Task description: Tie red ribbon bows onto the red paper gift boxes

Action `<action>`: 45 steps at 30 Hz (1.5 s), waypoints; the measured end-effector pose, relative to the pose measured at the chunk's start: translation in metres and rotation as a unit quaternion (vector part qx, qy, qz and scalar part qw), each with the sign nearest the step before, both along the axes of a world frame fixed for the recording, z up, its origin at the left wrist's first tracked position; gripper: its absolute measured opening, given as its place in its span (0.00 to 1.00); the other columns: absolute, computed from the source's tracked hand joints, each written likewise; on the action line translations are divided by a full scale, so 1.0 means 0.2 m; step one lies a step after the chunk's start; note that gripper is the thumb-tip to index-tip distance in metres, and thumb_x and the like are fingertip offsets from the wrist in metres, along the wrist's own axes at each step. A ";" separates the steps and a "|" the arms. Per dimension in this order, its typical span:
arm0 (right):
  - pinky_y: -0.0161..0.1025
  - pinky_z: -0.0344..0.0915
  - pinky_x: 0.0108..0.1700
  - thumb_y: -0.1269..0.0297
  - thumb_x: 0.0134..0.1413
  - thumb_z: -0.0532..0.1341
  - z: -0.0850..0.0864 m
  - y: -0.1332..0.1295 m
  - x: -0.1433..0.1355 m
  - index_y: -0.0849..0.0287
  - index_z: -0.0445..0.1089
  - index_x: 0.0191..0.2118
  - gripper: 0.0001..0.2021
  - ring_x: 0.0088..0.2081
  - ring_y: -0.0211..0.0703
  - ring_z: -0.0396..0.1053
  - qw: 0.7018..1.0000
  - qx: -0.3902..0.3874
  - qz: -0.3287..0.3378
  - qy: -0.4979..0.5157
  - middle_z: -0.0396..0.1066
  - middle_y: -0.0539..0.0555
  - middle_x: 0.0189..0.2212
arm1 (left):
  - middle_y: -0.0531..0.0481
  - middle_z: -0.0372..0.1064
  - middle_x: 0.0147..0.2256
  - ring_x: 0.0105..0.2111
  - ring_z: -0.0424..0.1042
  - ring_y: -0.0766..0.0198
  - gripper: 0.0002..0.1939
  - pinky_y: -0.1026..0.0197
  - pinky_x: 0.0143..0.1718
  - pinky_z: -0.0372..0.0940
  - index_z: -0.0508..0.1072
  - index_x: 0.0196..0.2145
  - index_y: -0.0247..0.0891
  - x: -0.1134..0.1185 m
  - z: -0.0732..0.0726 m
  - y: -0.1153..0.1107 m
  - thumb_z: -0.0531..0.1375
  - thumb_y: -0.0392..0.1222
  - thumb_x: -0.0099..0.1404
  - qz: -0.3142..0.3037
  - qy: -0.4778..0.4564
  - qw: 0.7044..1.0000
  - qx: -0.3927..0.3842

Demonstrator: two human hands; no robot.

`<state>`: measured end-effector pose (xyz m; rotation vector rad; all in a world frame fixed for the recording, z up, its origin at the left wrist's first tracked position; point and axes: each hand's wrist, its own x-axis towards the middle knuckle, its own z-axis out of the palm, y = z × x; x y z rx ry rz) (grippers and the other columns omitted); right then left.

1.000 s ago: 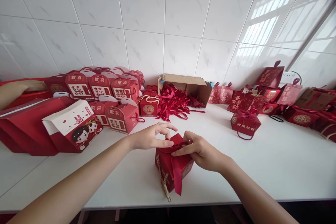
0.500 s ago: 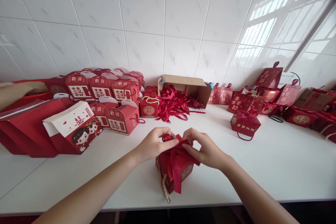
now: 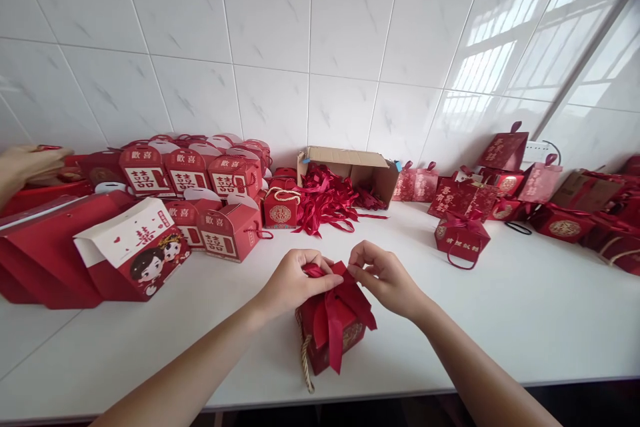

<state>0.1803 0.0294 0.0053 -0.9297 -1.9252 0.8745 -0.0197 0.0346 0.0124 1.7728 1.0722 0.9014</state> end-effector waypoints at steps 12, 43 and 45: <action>0.35 0.61 0.33 0.64 0.59 0.57 -0.02 0.00 0.04 0.57 0.63 0.38 0.04 0.28 0.35 0.61 1.000 -0.017 0.003 0.020 0.63 0.46 0.25 | 0.45 0.75 0.35 0.53 0.67 0.50 0.13 0.54 0.52 0.62 0.71 0.26 0.38 -0.03 0.01 -0.02 0.68 0.48 0.51 -0.043 -0.026 0.998 -0.032; 0.35 0.62 0.32 0.57 0.51 0.66 -0.10 0.01 0.03 0.58 0.61 0.29 0.14 0.27 0.36 0.66 0.977 -0.065 -0.048 0.195 0.66 0.47 0.22 | 0.46 0.76 0.31 0.52 0.68 0.50 0.16 0.52 0.52 0.61 0.63 0.18 0.38 -0.01 -0.04 -0.01 0.68 0.42 0.50 -0.029 -0.048 0.998 -0.034; 0.35 0.62 0.33 0.57 0.51 0.65 -0.10 0.00 0.03 0.58 0.61 0.30 0.14 0.27 0.36 0.66 0.977 -0.066 -0.048 0.196 0.66 0.47 0.23 | 0.46 0.76 0.32 0.53 0.67 0.50 0.14 0.53 0.51 0.62 0.66 0.20 0.38 -0.01 -0.03 -0.01 0.68 0.42 0.50 -0.034 -0.054 0.997 -0.036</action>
